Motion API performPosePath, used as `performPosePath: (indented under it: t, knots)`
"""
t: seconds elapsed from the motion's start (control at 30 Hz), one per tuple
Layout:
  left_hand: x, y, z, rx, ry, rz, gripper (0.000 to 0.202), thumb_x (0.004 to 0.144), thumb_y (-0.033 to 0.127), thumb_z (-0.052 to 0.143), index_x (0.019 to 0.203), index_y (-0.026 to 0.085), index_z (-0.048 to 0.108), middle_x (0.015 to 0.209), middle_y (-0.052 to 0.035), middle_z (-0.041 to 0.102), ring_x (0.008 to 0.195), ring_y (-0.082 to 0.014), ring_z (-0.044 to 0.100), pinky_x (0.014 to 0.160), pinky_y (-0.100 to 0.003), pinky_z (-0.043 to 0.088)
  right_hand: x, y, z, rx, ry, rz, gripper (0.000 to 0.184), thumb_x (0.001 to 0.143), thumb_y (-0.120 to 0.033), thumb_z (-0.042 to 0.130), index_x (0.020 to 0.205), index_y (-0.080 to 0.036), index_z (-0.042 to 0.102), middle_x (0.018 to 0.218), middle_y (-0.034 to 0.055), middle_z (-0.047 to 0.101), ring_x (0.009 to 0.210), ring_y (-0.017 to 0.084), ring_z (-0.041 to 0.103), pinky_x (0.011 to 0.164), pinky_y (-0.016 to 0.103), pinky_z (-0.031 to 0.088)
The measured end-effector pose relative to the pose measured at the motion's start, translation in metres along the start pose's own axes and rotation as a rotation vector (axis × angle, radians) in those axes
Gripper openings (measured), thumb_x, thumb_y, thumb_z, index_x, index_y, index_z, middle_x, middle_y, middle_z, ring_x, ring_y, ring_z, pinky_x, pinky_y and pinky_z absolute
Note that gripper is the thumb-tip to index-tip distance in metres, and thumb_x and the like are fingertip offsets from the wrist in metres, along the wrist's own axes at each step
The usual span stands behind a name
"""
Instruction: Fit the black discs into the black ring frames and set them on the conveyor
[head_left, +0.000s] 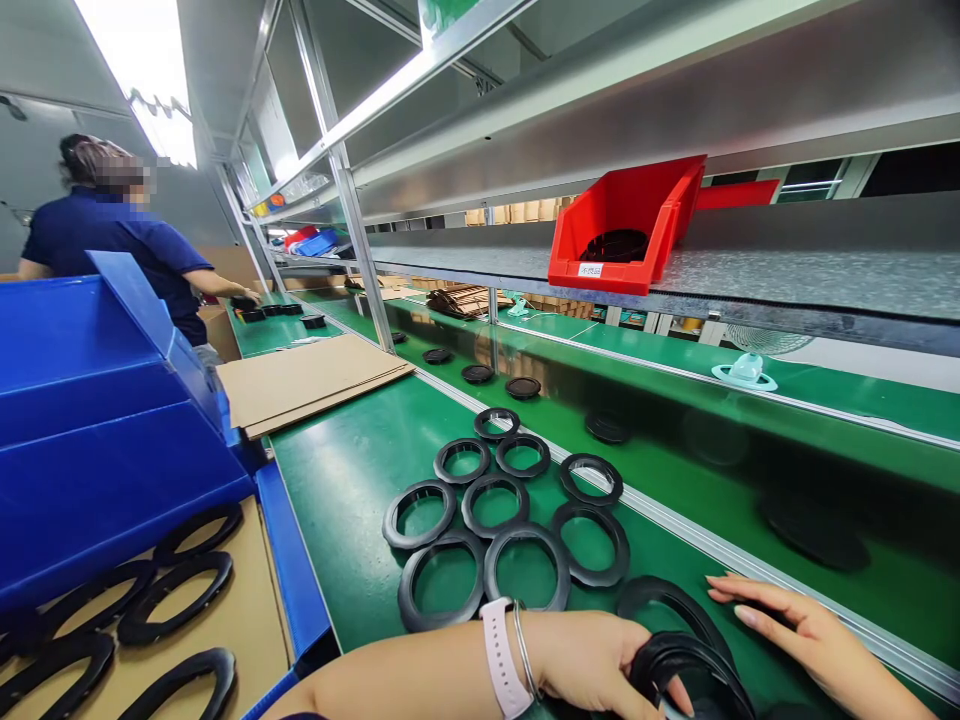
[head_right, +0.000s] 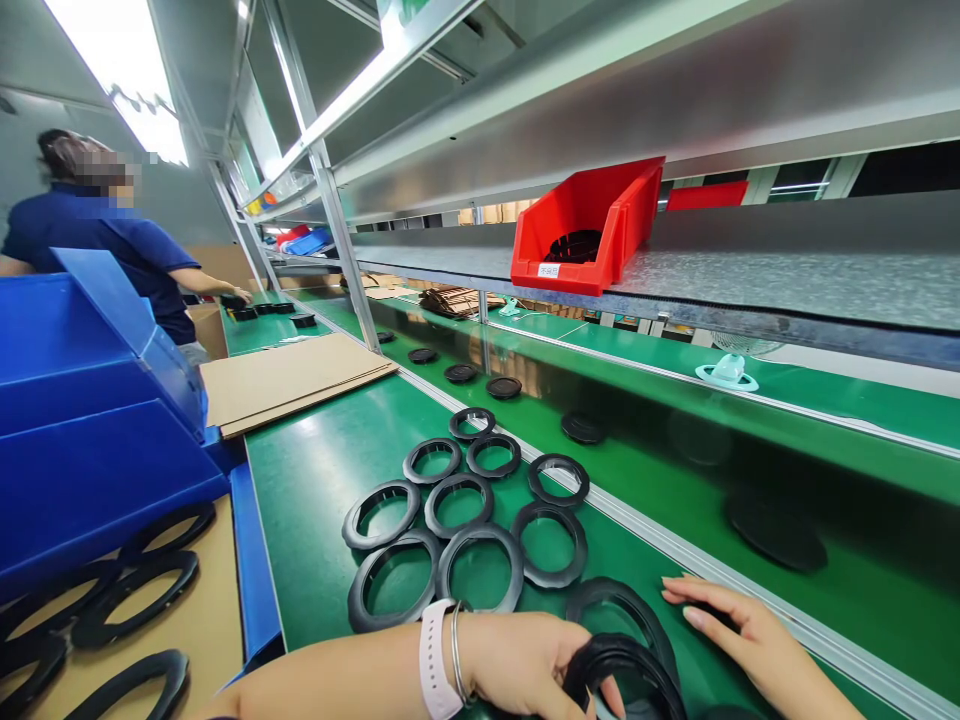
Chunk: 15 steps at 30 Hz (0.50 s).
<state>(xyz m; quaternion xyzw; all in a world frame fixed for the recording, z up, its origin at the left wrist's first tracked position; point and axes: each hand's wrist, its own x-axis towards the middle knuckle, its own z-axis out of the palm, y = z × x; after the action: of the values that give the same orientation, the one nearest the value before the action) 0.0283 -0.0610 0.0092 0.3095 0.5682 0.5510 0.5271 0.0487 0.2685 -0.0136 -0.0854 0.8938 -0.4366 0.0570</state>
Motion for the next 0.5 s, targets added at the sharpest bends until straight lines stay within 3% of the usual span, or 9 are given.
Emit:
performPosePath:
  t: [0.37, 0.5]
  knots:
    - [0.004, -0.01, -0.002, -0.063, -0.008, 0.04, 0.082, 0.037, 0.054, 0.098, 0.103, 0.016, 0.068, 0.076, 0.001, 0.062, 0.065, -0.0116, 0.054, 0.064, -0.022, 0.042, -0.001, 0.005, 0.001, 0.019, -0.026, 0.019, 0.054, 0.084, -0.068, 0.061, 0.122, -0.031, 0.071, 0.128, 0.0063, 0.06, 0.127, 0.033, 0.05, 0.114, 0.049, 0.034]
    - [0.007, -0.012, -0.002, -0.081, -0.001, -0.01, 0.086, 0.029, 0.05, 0.1, 0.1, 0.015, 0.068, 0.075, 0.0014, 0.062, 0.064, -0.0111, 0.054, 0.063, -0.02, 0.042, -0.002, -0.001, 0.0, 0.003, -0.027, 0.017, 0.056, 0.084, -0.07, 0.06, 0.122, -0.03, 0.071, 0.128, 0.0069, 0.061, 0.126, 0.034, 0.051, 0.113, 0.049, 0.036]
